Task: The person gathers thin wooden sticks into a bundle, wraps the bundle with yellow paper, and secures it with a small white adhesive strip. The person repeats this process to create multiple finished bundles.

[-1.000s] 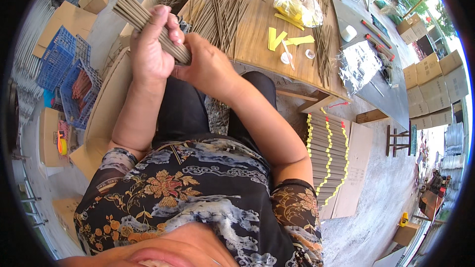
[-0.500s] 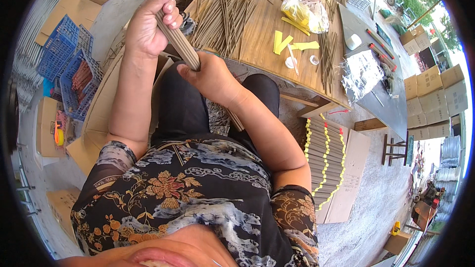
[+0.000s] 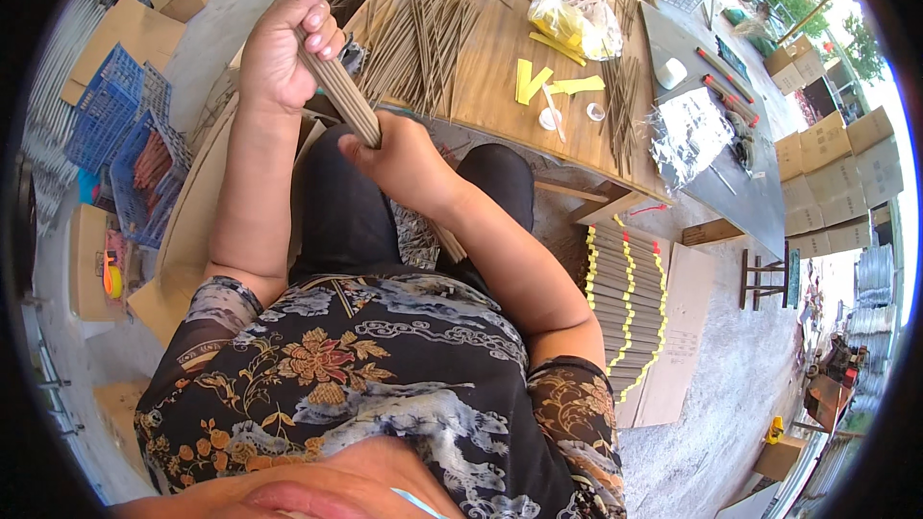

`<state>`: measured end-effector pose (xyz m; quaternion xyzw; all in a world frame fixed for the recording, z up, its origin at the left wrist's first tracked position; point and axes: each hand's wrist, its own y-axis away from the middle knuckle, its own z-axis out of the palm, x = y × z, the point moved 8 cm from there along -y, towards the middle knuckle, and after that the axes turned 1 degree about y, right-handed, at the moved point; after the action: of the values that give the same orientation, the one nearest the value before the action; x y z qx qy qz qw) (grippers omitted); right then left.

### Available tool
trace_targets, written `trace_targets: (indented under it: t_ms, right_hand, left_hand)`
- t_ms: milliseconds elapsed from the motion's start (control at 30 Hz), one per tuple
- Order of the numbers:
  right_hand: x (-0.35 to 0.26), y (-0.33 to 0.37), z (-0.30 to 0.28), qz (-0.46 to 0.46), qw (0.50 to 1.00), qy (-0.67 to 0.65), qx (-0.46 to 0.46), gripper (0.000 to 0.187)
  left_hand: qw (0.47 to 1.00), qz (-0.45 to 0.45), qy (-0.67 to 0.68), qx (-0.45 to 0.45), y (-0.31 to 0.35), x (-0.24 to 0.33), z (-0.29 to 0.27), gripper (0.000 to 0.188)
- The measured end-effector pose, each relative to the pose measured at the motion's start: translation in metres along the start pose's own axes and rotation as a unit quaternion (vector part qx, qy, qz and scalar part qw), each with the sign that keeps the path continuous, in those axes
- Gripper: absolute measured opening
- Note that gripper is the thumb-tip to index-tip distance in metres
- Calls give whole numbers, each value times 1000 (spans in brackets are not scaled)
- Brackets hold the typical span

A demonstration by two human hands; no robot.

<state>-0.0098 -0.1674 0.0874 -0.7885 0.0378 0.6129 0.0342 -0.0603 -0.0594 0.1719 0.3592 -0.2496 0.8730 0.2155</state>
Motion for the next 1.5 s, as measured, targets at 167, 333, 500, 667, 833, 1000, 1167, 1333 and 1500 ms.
trace_targets:
  t_ms: [167,333,500,667,833,1000,1167,1333,1500]
  right_hand:
    - [6,1,3,0,996,-80,-40,20]
    - [16,6,4,72,990,-103,-61,22]
    - [10,6,-6,7,1000,-11,18,20]
    - [10,8,-7,-33,998,20,43,20]
    - [14,22,7,93,974,-167,-123,28]
    - [14,5,-15,-53,987,103,114,27]
    - [8,16,6,60,991,-92,-78,24]
    - [11,4,-11,-27,990,113,79,27]
    - [13,-2,-9,-50,998,18,26,28]
  left_hand:
    - [999,-24,38,-11,-4,-7,-2,17]
    - [998,-26,44,-35,-6,-12,0,21]
    - [999,33,-3,18,11,-11,4,26]
    - [997,32,-67,31,18,-15,4,27]
    - [984,-89,109,-105,13,-24,18,14]
    - [997,-19,-19,67,13,-20,-1,19]
    - [997,-57,49,-31,10,-17,7,19]
    - [999,-26,-8,44,11,-16,-1,19]
    - [1000,14,5,-21,11,-4,18,19]
